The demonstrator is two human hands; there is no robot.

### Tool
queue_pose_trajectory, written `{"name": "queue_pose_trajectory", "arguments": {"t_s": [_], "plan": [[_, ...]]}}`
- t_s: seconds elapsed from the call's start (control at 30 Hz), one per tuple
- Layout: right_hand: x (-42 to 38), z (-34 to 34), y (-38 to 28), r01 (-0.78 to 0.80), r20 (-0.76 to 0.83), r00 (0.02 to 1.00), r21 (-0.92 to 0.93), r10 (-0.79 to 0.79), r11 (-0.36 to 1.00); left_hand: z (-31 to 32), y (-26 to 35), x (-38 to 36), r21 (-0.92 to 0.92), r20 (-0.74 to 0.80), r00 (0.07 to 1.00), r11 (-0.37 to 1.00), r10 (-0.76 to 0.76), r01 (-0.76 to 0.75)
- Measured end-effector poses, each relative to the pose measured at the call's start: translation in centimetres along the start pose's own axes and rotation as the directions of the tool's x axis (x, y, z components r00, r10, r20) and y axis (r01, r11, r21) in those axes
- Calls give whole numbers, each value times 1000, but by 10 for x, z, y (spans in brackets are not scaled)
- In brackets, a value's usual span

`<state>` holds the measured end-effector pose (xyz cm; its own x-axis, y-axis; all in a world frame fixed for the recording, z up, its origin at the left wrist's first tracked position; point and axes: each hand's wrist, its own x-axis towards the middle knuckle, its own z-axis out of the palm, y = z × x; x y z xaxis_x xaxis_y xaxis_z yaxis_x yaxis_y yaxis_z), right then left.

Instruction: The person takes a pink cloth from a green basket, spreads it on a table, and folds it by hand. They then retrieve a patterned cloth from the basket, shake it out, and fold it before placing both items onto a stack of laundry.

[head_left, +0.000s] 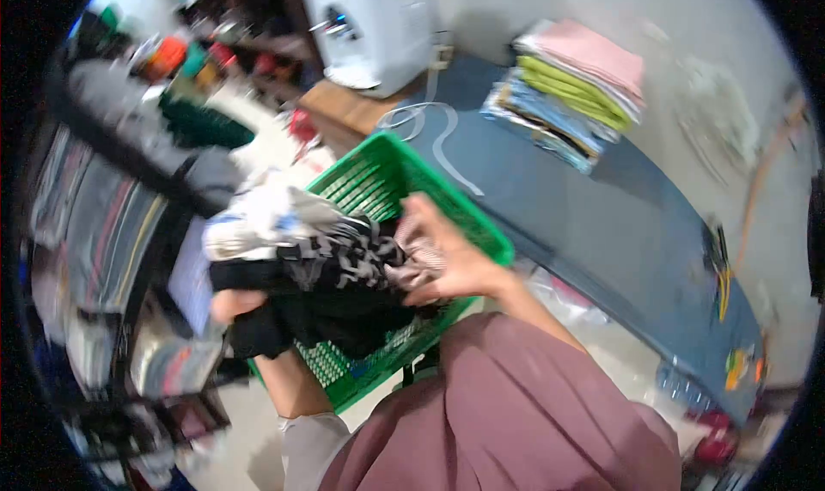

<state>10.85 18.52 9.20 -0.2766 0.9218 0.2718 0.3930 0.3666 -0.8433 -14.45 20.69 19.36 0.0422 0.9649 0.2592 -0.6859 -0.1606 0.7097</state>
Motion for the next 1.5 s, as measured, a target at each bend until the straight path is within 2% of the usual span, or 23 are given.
{"name": "queue_pose_trajectory", "arguments": {"t_s": [0.07,0.13,0.23,0.33,0.4,0.43,0.5,0.57,0.6,0.67,0.7,0.8,0.87,0.93,0.97,1.07,1.1,1.13,1.2,1.3,1.4,1.43,1.5], "plan": [[1,6,-10,109,-79,991,-41,-112,993,36,-1,9,-42,89,993,996,77,-73],[9,18,13,167,-139,979,131,-149,977,72,-17,18,-63,148,982,992,114,-106],[-6,-47,10,39,-339,933,438,125,898,134,-62,26,-51,209,968,990,140,-132],[-50,-152,23,103,-690,669,452,274,886,204,-130,23,-5,291,946,989,141,-146],[-101,-237,32,108,-863,464,278,198,955,251,-184,12,114,408,883,947,232,-302],[-132,-276,38,62,-907,411,128,91,990,274,-211,1,212,500,802,851,328,-481],[-195,-353,59,-78,-876,383,-346,-292,935,318,-255,-39,222,588,746,825,312,-520],[-271,-414,82,-377,-882,457,-306,-112,874,354,-280,-98,184,541,825,980,-167,77],[-313,-433,101,-670,-882,471,-345,18,657,352,-320,-117,251,547,791,955,-273,155],[-373,-436,107,-907,-908,358,-283,217,312,315,-420,-159,548,616,752,813,-235,-195],[-417,-445,151,-918,-916,376,-348,141,188,291,-445,-179,645,598,708,749,-374,-149],[-462,-433,173,-926,-900,337,-263,276,272,227,-476,-220,847,465,613,523,-639,-96],[-453,-425,187,-901,-876,326,-174,355,397,204,-481,-230,873,320,659,482,-681,75],[-414,-412,177,-813,-835,415,-164,360,558,201,-469,-218,883,267,778,469,-569,39],[-396,-405,183,-765,-820,496,-257,286,590,195,-469,-209,878,328,847,466,-419,-109],[-354,-391,214,-614,-706,700,-518,107,596,177,-470,-170,933,343,908,195,-239,-301],[-342,-388,219,-675,-675,708,-563,205,478,187,-457,-157,970,242,934,89,-263,-226],[-331,-385,223,-702,-652,701,-557,290,444,188,-453,-145,936,225,945,-219,-236,-277],[-320,-385,247,-729,-606,684,-595,406,339,159,-462,-119,862,222,965,-435,-138,-261],[-315,-404,275,-790,-471,600,-481,647,382,121,-464,-91,882,-138,939,-471,-315,-28],[-310,-444,262,-680,-705,612,-238,358,693,106,-470,-58,937,44,944,-313,-328,-153],[-306,-467,265,-555,-758,630,-284,172,782,107,-472,-44,963,184,952,-151,-243,-225],[-290,-506,221,-419,-831,555,-233,44,877,165,-457,-18,978,97,986,-169,-133,-119]]}}
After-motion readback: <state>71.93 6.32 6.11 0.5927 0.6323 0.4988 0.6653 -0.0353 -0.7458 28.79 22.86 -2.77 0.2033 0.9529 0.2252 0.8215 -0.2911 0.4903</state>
